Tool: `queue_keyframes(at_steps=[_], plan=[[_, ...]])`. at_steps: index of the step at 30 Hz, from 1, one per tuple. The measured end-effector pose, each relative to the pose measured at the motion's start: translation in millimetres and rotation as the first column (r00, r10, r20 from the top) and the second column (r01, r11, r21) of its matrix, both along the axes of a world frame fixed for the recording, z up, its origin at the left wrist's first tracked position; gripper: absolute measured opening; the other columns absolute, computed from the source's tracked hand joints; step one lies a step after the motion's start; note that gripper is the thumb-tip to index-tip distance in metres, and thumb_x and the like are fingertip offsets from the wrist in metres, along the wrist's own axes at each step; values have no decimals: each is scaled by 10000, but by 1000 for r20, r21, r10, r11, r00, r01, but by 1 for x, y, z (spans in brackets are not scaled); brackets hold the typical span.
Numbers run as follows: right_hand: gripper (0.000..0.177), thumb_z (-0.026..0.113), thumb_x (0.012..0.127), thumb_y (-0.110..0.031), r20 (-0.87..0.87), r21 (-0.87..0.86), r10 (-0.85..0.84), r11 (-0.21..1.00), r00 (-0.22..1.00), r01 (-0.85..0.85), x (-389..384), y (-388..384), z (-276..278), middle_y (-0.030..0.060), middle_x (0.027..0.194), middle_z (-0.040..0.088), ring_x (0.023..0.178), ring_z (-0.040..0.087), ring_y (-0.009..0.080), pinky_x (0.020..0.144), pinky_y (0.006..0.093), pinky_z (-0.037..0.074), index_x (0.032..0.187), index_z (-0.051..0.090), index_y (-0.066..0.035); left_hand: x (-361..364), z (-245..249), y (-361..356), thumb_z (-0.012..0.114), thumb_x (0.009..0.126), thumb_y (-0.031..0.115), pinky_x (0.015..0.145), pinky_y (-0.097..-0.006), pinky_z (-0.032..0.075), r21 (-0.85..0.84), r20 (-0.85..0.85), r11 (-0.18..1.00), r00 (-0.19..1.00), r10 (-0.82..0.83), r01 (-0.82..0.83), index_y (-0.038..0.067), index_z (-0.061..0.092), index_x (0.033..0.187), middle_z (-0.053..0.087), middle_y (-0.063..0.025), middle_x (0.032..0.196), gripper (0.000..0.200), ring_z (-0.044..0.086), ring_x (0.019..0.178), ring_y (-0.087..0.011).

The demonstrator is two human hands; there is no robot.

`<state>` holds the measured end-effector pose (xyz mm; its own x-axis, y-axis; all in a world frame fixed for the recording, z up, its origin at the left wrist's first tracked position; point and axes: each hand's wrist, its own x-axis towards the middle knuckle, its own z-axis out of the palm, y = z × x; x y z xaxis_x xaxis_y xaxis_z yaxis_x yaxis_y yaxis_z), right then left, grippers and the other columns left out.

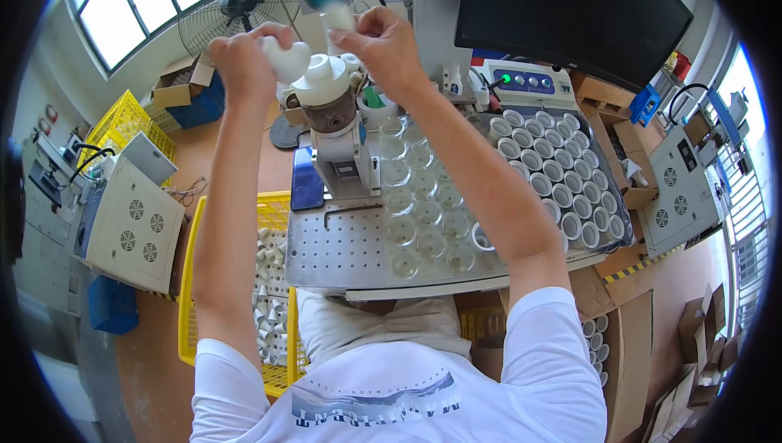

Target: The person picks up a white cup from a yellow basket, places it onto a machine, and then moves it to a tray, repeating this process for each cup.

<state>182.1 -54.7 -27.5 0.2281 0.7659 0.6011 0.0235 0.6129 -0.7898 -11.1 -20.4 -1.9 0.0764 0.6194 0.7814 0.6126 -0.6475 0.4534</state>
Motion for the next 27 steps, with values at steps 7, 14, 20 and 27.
queue_keyframes(at_steps=[7,14,20,27], plan=[[335,813,784,-274,357,-87,-39,993,933,75,-34,-2,-19,48,809,623,779,582,131,737,291,504,849,607,-19,-127,-78,-59,366,662,112,640,-249,467,-188,391,972,919,-57,141,-6,582,532,586,-56,604,278,550,600,-149],[409,766,816,-275,662,-125,44,991,748,52,32,-70,-34,143,1070,666,1021,630,263,938,371,484,1086,614,-7,-301,-217,-31,398,682,62,671,-337,478,-292,208,921,923,324,-258,-62,627,619,610,-114,609,268,565,596,-201],[629,773,760,-253,861,-508,497,841,107,183,89,-215,-56,174,1245,577,1235,507,337,1057,422,390,1302,532,-42,-299,-244,-37,376,716,-37,812,-355,490,-452,175,844,899,401,-289,-73,638,834,664,-145,820,289,626,776,-261],[430,742,767,-187,921,-289,353,904,-166,314,101,-238,-102,127,1125,597,1158,524,300,1009,491,371,1154,593,-73,-97,-238,-92,389,622,-11,878,-350,467,-268,181,918,951,-250,292,-50,584,800,618,-164,811,267,614,843,-306]])
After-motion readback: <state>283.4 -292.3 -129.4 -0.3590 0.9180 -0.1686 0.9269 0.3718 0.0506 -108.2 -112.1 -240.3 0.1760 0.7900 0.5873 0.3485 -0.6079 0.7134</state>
